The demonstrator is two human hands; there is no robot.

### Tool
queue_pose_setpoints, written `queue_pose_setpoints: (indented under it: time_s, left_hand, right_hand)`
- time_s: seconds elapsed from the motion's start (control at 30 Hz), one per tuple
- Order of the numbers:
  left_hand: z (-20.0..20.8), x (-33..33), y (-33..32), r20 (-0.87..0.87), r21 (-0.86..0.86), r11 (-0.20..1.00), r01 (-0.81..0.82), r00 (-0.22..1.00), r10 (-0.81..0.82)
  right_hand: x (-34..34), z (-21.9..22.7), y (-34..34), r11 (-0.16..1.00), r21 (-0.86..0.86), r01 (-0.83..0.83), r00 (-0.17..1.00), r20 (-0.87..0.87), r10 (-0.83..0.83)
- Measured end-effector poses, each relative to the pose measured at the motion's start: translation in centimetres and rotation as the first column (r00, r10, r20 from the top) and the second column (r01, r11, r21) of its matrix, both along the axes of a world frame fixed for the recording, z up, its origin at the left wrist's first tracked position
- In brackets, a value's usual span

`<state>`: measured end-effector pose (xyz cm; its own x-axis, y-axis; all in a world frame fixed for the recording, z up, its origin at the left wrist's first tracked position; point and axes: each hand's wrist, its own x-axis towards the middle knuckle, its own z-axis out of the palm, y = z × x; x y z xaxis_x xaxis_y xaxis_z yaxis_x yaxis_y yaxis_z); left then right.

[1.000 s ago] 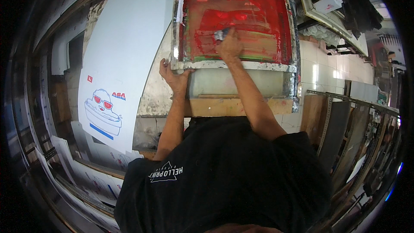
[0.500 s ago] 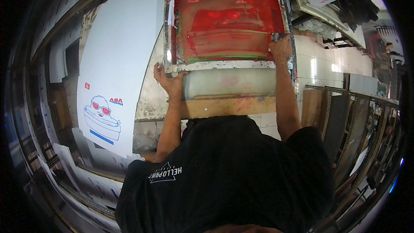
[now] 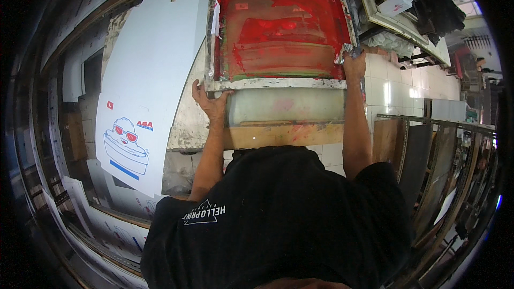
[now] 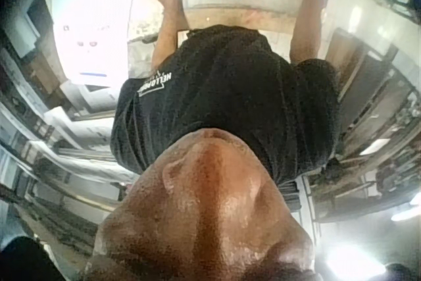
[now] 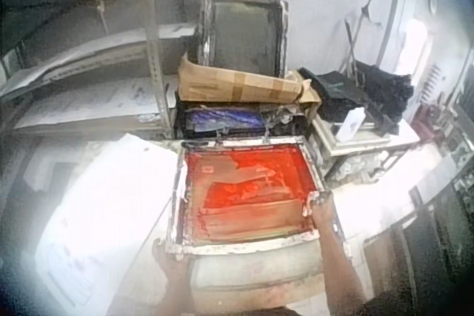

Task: The person performs screen printing on white paper sheets. They place a sheet under a screen, apply red ink with a squeegee, and lift the screen to reveal the printed design. The process is repeated for multiple sheets.

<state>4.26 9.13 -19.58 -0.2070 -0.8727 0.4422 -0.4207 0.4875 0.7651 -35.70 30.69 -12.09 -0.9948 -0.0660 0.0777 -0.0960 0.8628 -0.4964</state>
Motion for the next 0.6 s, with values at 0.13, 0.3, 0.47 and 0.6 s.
queue_pose_setpoints:
  time_s: [0.13, 0.3, 0.47, 0.6]
  left_hand:
    - [-0.3, -0.2, 0.4, -0.128, 0.132, 0.991, 0.002, 0.992, 0.015]
    - [2.0, -0.8, -1.3, -0.265, 0.115, 0.993, -0.001, 0.964, 0.032]
    - [11.2, -4.8, -3.8, -0.283, -0.119, 0.99, -0.07, 0.959, 0.033]
    - [16.3, -7.0, -5.3, -0.326, -0.043, 0.996, -0.074, 0.944, 0.056]
  right_hand:
    - [2.4, 0.8, 0.5, 0.991, -0.116, -0.067, 0.97, -0.238, 0.038]
    - [5.9, 6.2, -0.3, 0.935, -0.249, -0.252, 0.867, -0.486, 0.104]
    - [3.2, 13.3, -2.9, 0.881, -0.263, -0.394, 0.699, -0.708, 0.101]
    - [0.2, 17.1, -5.3, 0.87, -0.238, -0.432, 0.641, -0.76, 0.11]
